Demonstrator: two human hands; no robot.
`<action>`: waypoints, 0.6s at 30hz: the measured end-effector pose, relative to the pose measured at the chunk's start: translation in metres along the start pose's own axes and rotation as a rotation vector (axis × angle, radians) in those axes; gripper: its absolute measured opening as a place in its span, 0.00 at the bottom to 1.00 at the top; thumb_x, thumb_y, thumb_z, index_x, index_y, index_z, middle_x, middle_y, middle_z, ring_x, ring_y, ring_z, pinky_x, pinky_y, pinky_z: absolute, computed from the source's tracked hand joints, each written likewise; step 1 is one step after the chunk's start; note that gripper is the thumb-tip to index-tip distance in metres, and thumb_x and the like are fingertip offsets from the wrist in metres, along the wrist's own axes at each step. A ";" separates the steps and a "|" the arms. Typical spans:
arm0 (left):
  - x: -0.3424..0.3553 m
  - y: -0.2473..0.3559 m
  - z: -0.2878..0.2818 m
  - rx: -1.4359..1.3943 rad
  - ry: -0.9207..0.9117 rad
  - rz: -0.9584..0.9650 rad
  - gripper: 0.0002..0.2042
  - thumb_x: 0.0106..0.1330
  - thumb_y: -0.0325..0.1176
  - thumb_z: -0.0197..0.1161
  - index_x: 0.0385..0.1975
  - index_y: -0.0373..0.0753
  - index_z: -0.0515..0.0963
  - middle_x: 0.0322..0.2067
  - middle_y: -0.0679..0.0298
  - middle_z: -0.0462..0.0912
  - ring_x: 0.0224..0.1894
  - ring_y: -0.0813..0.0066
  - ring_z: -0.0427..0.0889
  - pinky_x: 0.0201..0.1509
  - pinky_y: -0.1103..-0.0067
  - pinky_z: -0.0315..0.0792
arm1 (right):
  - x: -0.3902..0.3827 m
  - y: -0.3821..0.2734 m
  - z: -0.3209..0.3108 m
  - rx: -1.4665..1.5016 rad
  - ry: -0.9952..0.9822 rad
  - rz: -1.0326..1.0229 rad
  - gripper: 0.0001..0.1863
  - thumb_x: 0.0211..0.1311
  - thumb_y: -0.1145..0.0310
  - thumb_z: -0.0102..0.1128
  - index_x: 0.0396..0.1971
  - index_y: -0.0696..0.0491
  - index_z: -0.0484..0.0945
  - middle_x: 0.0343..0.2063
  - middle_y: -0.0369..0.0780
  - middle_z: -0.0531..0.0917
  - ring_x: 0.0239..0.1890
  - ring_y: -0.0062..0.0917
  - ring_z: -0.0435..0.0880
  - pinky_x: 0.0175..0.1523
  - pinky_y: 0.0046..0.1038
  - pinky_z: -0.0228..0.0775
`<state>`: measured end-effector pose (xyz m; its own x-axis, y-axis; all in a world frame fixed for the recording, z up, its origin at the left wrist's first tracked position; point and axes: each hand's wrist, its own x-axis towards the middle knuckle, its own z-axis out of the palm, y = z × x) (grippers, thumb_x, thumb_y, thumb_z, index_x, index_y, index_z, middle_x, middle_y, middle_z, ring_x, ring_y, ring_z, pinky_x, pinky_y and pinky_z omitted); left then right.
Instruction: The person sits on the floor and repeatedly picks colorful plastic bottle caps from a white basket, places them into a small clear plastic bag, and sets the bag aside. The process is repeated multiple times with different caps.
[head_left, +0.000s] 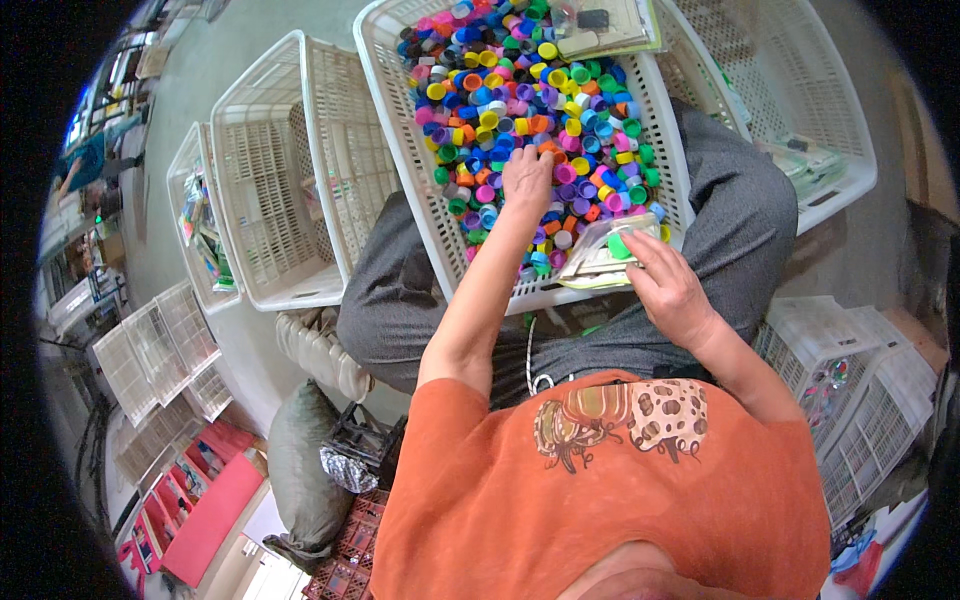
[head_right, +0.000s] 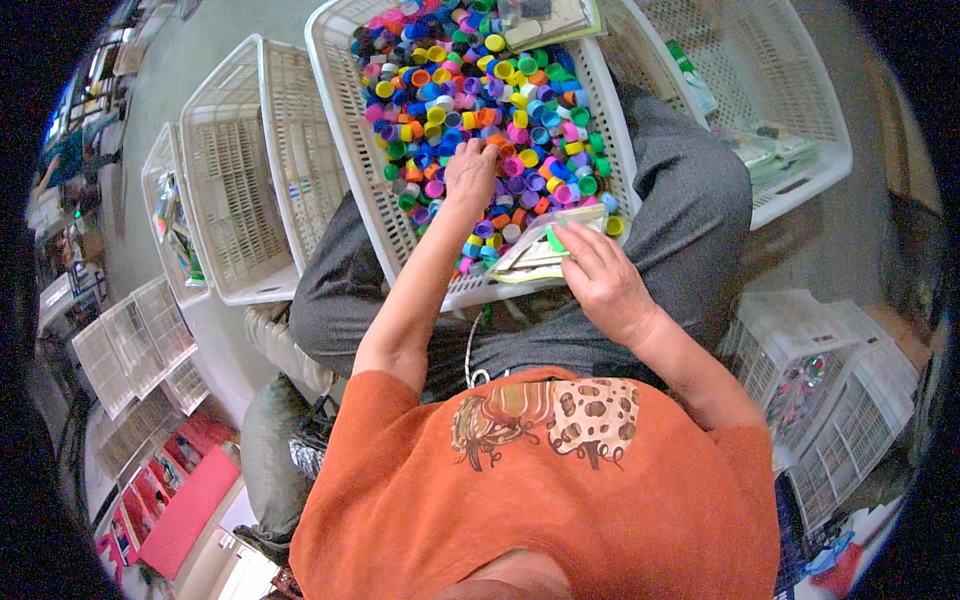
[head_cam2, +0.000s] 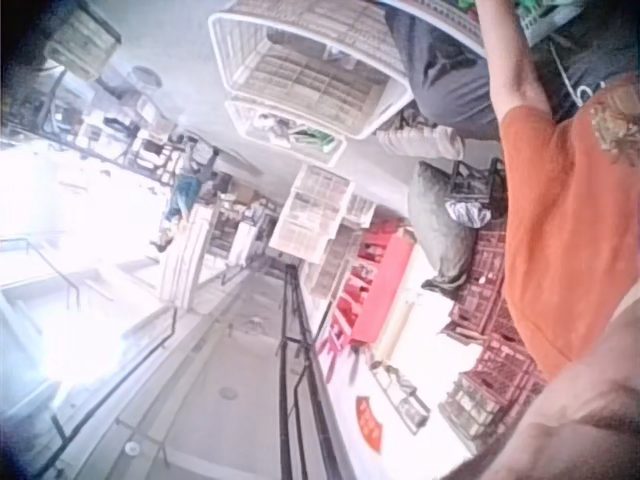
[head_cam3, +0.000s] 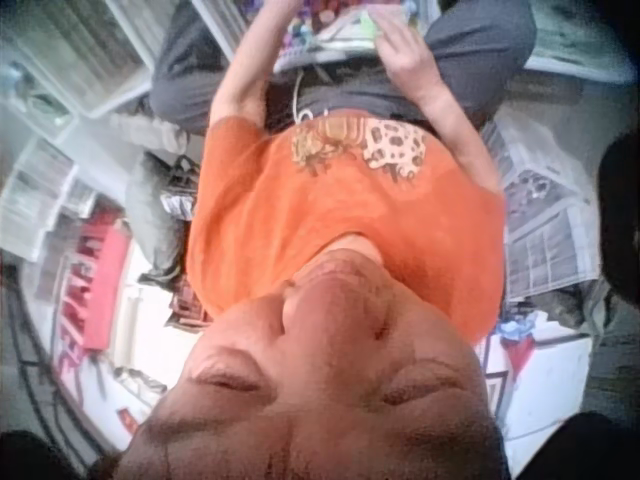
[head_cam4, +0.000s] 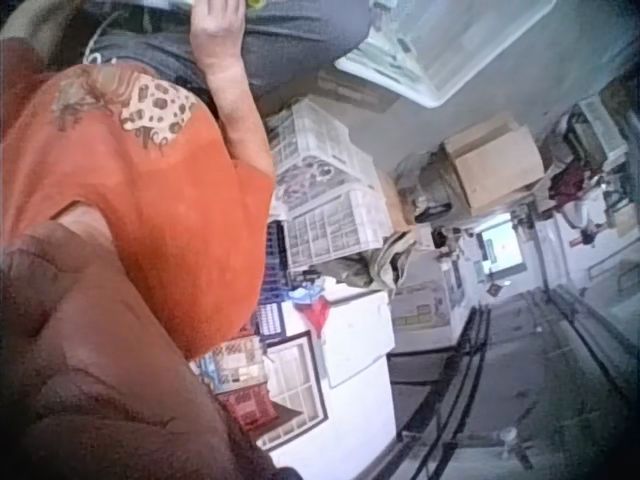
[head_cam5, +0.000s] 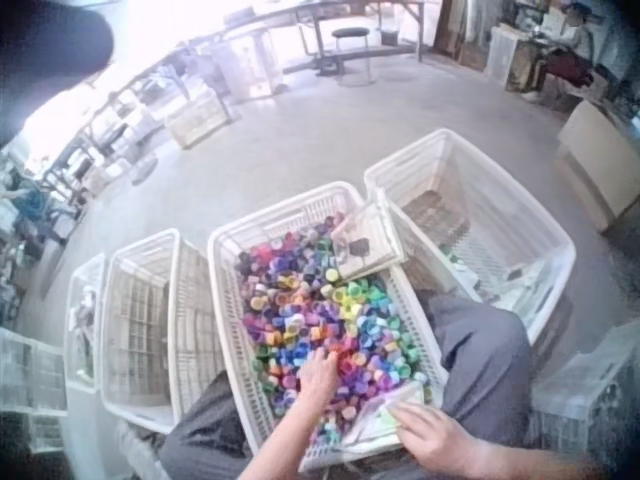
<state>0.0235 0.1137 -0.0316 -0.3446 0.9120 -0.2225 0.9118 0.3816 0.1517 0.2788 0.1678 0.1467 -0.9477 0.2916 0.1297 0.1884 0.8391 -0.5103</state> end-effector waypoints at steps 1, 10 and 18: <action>0.006 -0.001 0.003 0.028 -0.032 -0.016 0.11 0.58 0.28 0.63 0.41 0.45 0.81 0.45 0.60 0.78 0.50 0.58 0.77 0.48 0.67 0.76 | 0.000 0.001 0.000 0.002 -0.003 0.008 0.08 0.52 0.75 0.56 0.32 0.62 0.77 0.59 0.48 0.76 0.62 0.43 0.74 0.64 0.41 0.70; -0.017 -0.021 -0.003 -0.304 -0.045 0.069 0.06 0.56 0.32 0.67 0.31 0.40 0.79 0.35 0.58 0.79 0.45 0.55 0.78 0.45 0.65 0.75 | 0.005 0.003 0.004 0.039 -0.002 0.044 0.08 0.53 0.77 0.58 0.33 0.62 0.77 0.57 0.49 0.76 0.62 0.43 0.74 0.63 0.41 0.70; 0.023 -0.086 -0.033 -0.636 0.281 -0.269 0.10 0.57 0.29 0.61 0.38 0.38 0.74 0.31 0.52 0.80 0.35 0.48 0.81 0.40 0.61 0.74 | 0.009 0.005 0.002 0.060 -0.014 0.054 0.08 0.53 0.77 0.58 0.34 0.63 0.77 0.57 0.49 0.77 0.61 0.44 0.74 0.63 0.41 0.71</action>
<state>-0.0704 0.1069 -0.0185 -0.6597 0.7463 -0.0886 0.5120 0.5327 0.6739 0.2703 0.1736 0.1439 -0.9401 0.3291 0.0887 0.2242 0.7929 -0.5666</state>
